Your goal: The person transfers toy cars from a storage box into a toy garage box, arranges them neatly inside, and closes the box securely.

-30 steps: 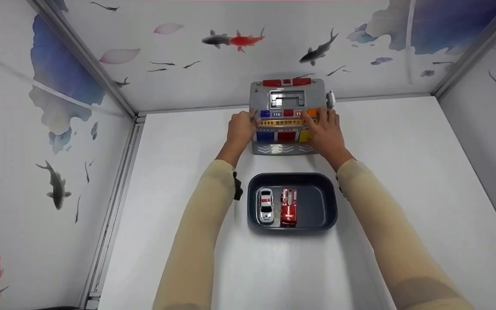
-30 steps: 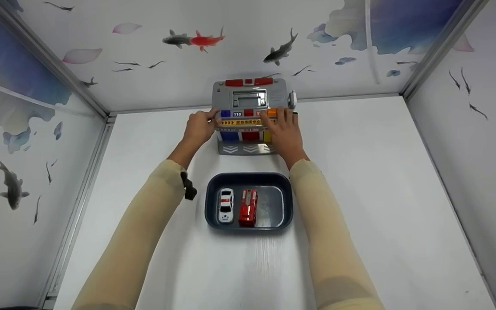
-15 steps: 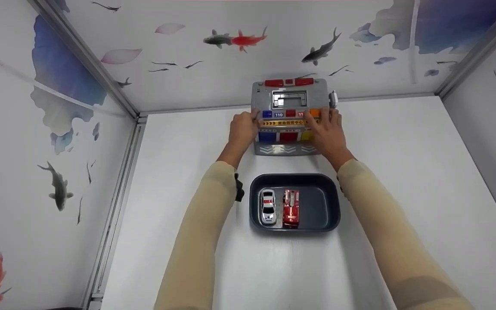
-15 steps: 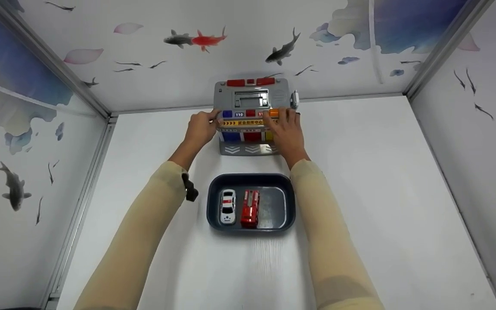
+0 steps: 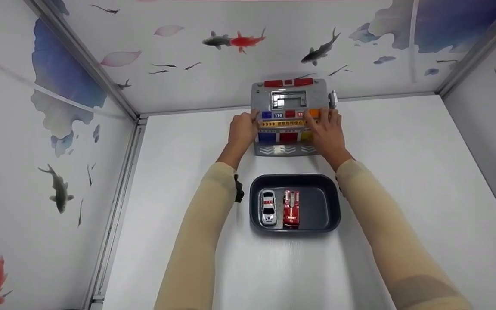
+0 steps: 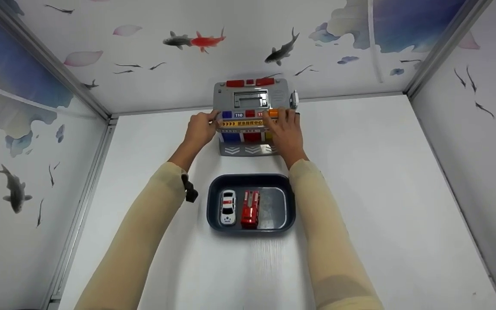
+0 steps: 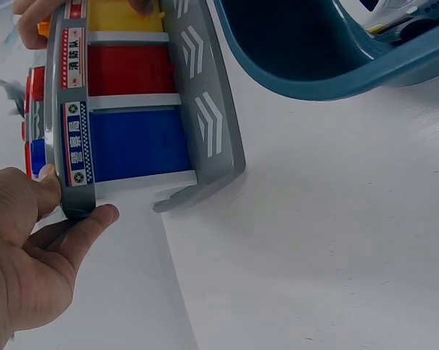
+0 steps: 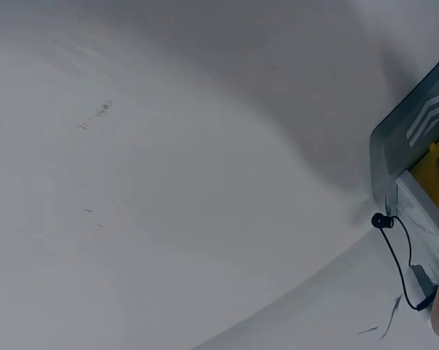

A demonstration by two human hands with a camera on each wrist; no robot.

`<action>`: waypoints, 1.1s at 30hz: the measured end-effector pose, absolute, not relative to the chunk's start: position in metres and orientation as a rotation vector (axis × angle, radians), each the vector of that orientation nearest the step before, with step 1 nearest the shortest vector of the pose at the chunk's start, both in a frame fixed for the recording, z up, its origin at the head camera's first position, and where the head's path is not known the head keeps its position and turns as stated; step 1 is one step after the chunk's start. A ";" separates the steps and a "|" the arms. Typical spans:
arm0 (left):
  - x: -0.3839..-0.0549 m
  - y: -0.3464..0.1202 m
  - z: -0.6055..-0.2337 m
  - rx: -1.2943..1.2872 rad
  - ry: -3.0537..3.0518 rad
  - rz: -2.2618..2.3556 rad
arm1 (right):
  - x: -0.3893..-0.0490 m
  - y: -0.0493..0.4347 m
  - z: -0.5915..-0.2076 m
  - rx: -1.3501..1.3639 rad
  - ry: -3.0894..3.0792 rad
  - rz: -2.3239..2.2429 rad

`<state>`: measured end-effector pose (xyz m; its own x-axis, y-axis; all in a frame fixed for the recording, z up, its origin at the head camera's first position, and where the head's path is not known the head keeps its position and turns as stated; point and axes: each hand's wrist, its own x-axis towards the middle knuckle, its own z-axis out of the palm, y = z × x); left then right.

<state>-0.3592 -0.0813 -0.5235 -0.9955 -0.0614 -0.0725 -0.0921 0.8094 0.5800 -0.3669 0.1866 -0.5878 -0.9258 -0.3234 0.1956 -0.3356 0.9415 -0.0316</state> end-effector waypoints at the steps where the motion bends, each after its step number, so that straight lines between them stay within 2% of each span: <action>1: -0.359 -0.081 -0.523 -0.120 2.944 0.947 | -0.367 0.187 -0.587 0.497 -2.914 0.099; 19: -0.358 -0.082 -0.521 -0.157 2.903 1.026 | -0.361 0.199 -0.575 0.584 -2.994 0.150; 33: -0.357 -0.081 -0.522 -0.133 2.925 1.029 | -0.339 0.216 -0.570 0.718 -2.961 0.385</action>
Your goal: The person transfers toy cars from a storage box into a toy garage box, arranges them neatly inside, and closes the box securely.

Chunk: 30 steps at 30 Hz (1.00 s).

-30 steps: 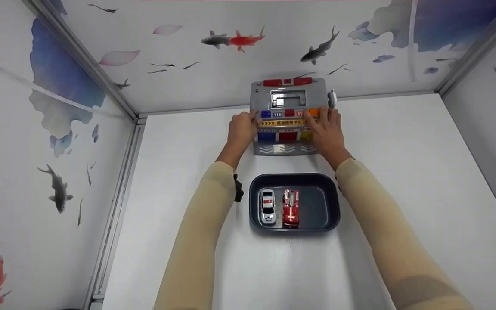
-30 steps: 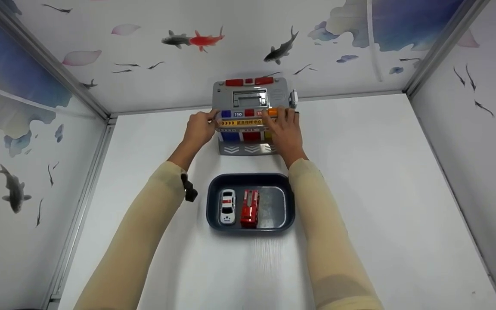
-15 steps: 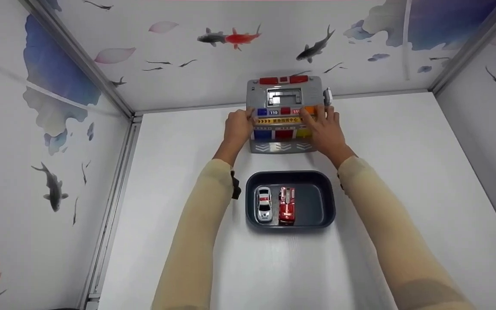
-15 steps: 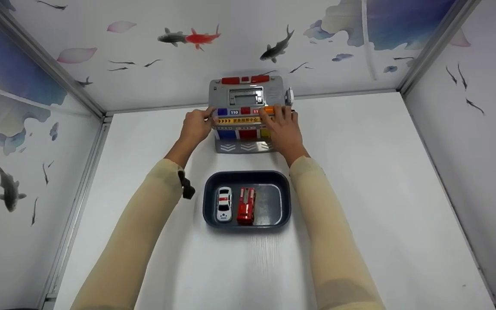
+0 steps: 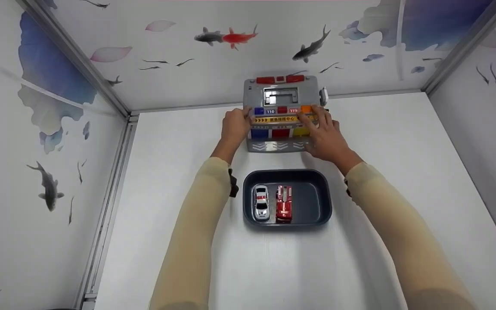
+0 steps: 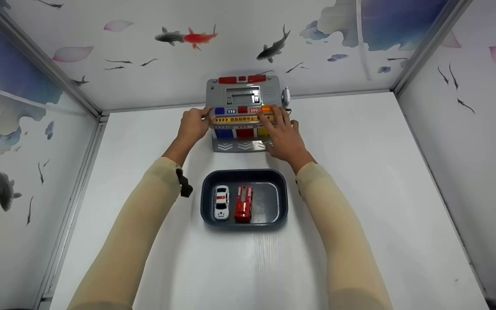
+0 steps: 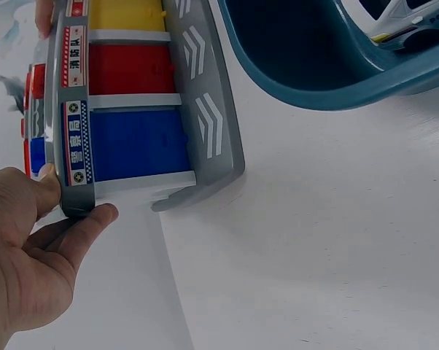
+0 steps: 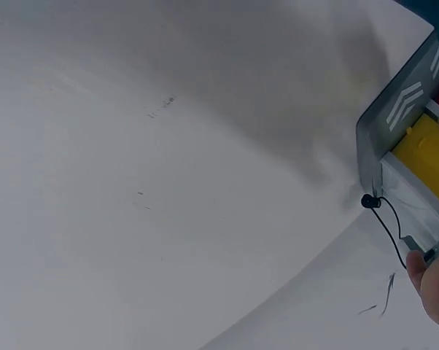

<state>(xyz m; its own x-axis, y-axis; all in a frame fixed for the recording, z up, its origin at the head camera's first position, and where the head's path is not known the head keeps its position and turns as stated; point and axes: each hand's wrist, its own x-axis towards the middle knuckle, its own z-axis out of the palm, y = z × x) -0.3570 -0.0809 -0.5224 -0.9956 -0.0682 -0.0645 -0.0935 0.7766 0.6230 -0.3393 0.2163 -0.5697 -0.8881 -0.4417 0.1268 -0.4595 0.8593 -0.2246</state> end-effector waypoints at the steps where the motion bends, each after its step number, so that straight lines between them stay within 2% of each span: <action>1: -0.357 -0.081 -0.523 -0.132 2.924 1.038 | -0.337 0.217 -0.567 0.722 -2.958 0.402; 15: -0.357 -0.080 -0.521 -0.151 2.909 1.009 | -0.322 0.195 -0.535 0.888 -2.865 0.302; 21: -0.356 -0.080 -0.520 -0.139 2.924 1.025 | -0.325 0.178 -0.529 0.984 -2.858 0.328; 30: -0.356 -0.079 -0.520 -0.147 2.931 1.006 | -0.330 0.165 -0.527 0.979 -2.922 0.308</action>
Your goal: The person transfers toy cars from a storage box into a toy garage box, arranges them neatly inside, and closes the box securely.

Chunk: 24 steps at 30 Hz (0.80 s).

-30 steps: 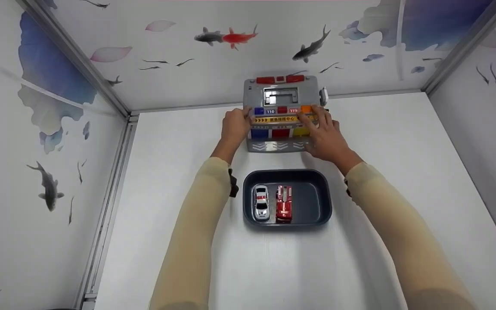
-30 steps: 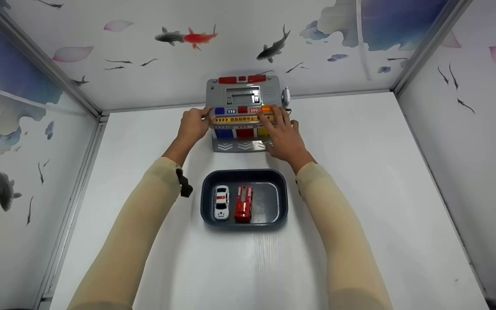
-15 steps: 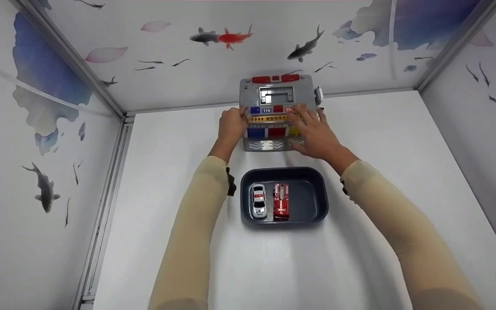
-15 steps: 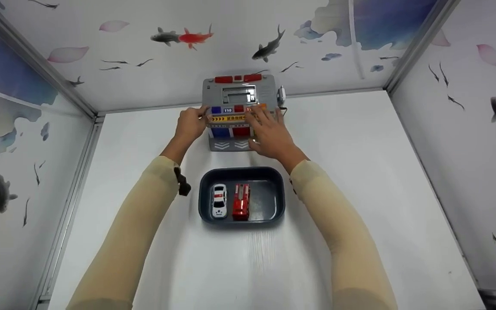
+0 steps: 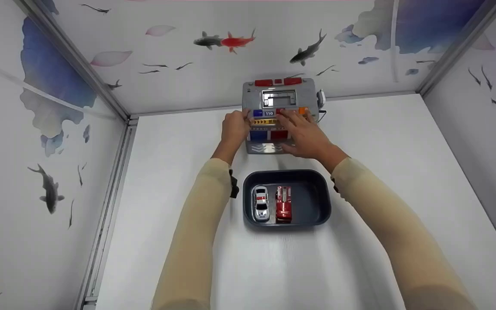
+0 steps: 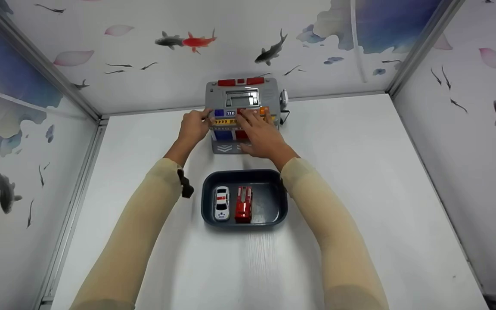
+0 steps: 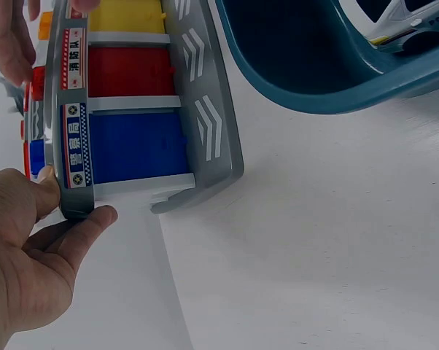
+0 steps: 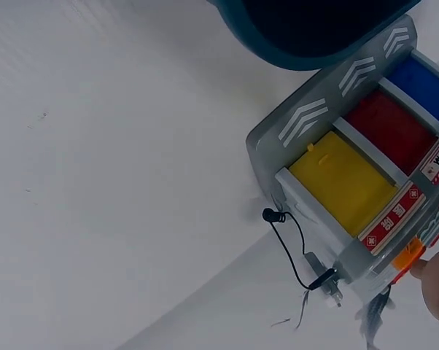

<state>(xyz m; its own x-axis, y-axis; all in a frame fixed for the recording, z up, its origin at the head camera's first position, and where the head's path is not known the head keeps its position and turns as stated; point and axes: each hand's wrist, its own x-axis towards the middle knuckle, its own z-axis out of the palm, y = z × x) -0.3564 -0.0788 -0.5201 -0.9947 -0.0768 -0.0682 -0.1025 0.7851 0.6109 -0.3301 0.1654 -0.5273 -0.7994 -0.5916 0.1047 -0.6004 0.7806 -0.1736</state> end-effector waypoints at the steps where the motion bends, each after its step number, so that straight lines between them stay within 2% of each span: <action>1: -0.357 -0.079 -0.520 -0.147 2.934 1.003 | -0.331 0.164 -0.527 0.976 -2.926 0.311; 24: -0.358 -0.078 -0.521 -0.181 2.926 0.988 | -0.337 0.157 -0.517 0.995 -2.954 0.316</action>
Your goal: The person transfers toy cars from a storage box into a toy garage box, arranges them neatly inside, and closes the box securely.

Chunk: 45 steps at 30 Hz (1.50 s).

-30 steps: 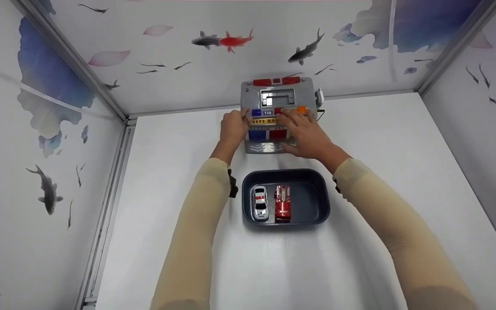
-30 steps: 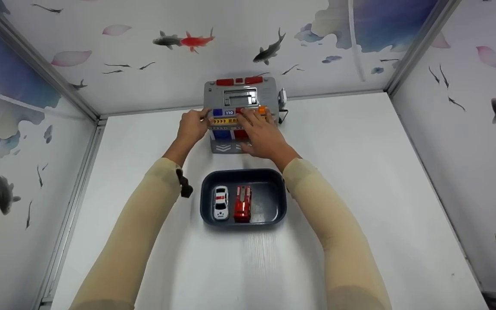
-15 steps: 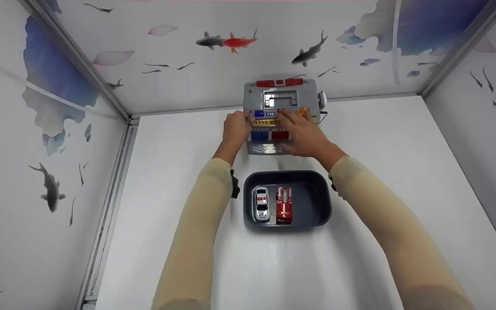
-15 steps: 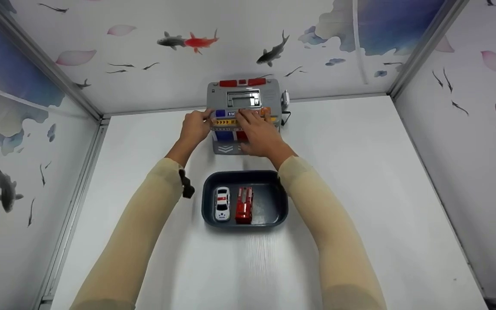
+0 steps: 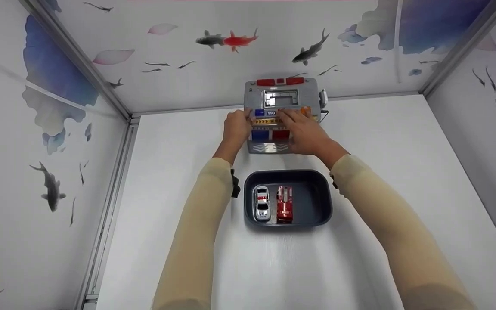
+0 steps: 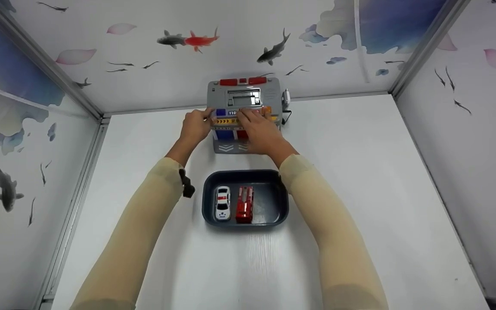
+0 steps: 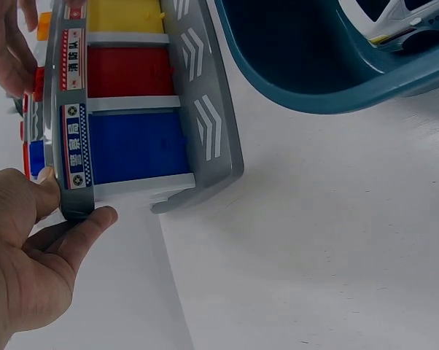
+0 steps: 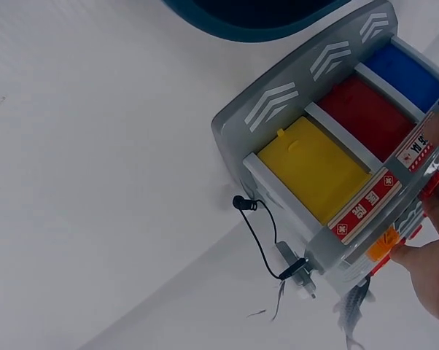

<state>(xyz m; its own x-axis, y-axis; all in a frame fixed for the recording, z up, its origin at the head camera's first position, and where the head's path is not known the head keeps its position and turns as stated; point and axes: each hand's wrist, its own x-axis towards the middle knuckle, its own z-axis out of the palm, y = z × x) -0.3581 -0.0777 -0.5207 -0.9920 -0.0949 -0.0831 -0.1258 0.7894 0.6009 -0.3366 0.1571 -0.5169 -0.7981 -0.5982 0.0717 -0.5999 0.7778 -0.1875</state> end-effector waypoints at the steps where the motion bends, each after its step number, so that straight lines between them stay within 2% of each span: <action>1: -0.358 -0.078 -0.521 -0.184 2.923 0.992 | -0.337 0.157 -0.517 0.996 -2.956 0.312; 30: -0.358 -0.080 -0.520 -0.135 2.928 0.972 | -0.330 0.158 -0.516 0.988 -2.989 0.155; 45: -0.358 -0.079 -0.523 -0.167 2.925 1.018 | -0.291 0.169 -0.521 1.144 -2.851 0.160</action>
<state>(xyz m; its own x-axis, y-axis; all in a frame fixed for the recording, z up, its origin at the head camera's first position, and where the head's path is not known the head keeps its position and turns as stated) -0.3575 -0.0785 -0.5232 -0.9934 -0.0884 -0.0733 -0.1148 0.7786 0.6169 -0.2911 0.1688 -0.5207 -0.7215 -0.6853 0.0992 -0.6921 0.7183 -0.0717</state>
